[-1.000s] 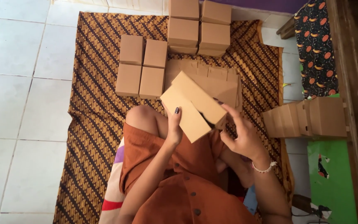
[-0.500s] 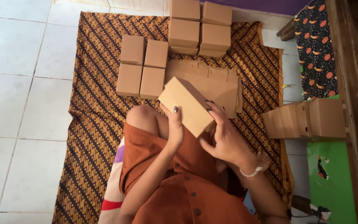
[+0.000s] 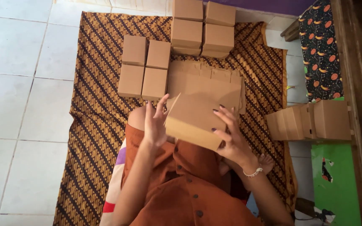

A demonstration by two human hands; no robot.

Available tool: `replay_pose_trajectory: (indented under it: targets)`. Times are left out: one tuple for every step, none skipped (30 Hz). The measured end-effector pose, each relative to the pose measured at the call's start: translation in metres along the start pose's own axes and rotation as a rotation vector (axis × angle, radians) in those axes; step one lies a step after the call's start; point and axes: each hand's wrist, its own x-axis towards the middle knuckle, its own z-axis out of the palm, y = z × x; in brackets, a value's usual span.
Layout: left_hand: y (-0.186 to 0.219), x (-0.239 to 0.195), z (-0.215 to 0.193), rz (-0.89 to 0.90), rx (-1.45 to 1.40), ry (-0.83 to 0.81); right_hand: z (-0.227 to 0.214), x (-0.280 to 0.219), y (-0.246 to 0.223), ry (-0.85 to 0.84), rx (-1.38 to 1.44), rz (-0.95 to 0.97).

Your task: Folding flat cardboard templates into small boxes.

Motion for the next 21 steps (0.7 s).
replay_pose_trajectory:
  targets:
    - [0.007, -0.001, -0.003, -0.036, 0.111, -0.103, -0.001, 0.003, -0.003, -0.034, 0.022, -0.001]
    - [0.013, -0.002, -0.007, -0.074, 0.222, -0.206, -0.002, 0.005, -0.007, -0.069, 0.043, -0.003]
    - [0.005, 0.005, -0.022, -0.074, 0.222, -0.206, 0.000, 0.003, -0.005, -0.069, 0.044, -0.003]
    - [-0.003, 0.012, -0.037, -0.058, 0.284, -0.176, 0.002, 0.002, -0.003, -0.072, 0.060, -0.005]
    - [-0.011, 0.019, -0.053, -0.041, 0.346, -0.143, 0.004, 0.000, -0.001, -0.076, 0.078, -0.007]
    - [-0.010, 0.019, -0.050, -0.041, 0.346, -0.141, 0.007, -0.001, 0.002, -0.076, 0.080, -0.007]
    - [-0.008, 0.020, -0.046, -0.024, 0.334, -0.189, 0.010, -0.001, 0.005, -0.062, 0.084, -0.003]
    - [-0.007, 0.021, -0.043, -0.007, 0.321, -0.237, 0.013, -0.002, 0.009, -0.048, 0.088, 0.002]
    - [-0.010, 0.027, -0.047, -0.008, 0.322, -0.238, 0.014, -0.002, 0.011, -0.046, 0.088, 0.003]
    - [-0.014, 0.033, -0.052, -0.003, 0.336, -0.240, 0.016, -0.002, 0.012, -0.059, 0.105, 0.033]
    - [-0.018, 0.038, -0.057, 0.003, 0.349, -0.241, 0.017, -0.002, 0.014, -0.072, 0.124, 0.063]
    - [-0.017, 0.035, -0.054, 0.003, 0.349, -0.241, 0.017, 0.000, 0.013, -0.072, 0.124, 0.063]
    - [-0.016, 0.032, -0.051, -0.004, 0.373, -0.224, 0.016, 0.001, 0.012, -0.083, 0.141, 0.088]
    - [-0.014, 0.029, -0.048, -0.011, 0.398, -0.207, 0.015, 0.003, 0.010, -0.094, 0.158, 0.112]
    - [-0.018, 0.029, -0.047, -0.011, 0.398, -0.209, 0.017, 0.001, 0.012, -0.094, 0.157, 0.112]
    - [-0.021, 0.028, -0.045, 0.021, 0.425, -0.182, 0.018, -0.001, 0.015, -0.108, 0.164, 0.142]
    - [-0.023, 0.027, -0.044, 0.053, 0.452, -0.154, 0.020, -0.003, 0.016, -0.124, 0.174, 0.172]
    - [-0.021, 0.022, -0.036, 0.054, 0.452, -0.153, 0.024, -0.004, 0.018, -0.124, 0.174, 0.171]
    - [-0.019, 0.017, -0.027, 0.152, 0.471, -0.115, 0.027, -0.006, 0.020, -0.146, 0.161, 0.274]
    - [-0.017, 0.012, -0.019, 0.251, 0.488, -0.078, 0.031, -0.008, 0.022, -0.169, 0.147, 0.376]
    - [-0.030, 0.020, -0.027, 0.248, 0.488, -0.078, 0.039, -0.016, 0.025, -0.169, 0.146, 0.379]
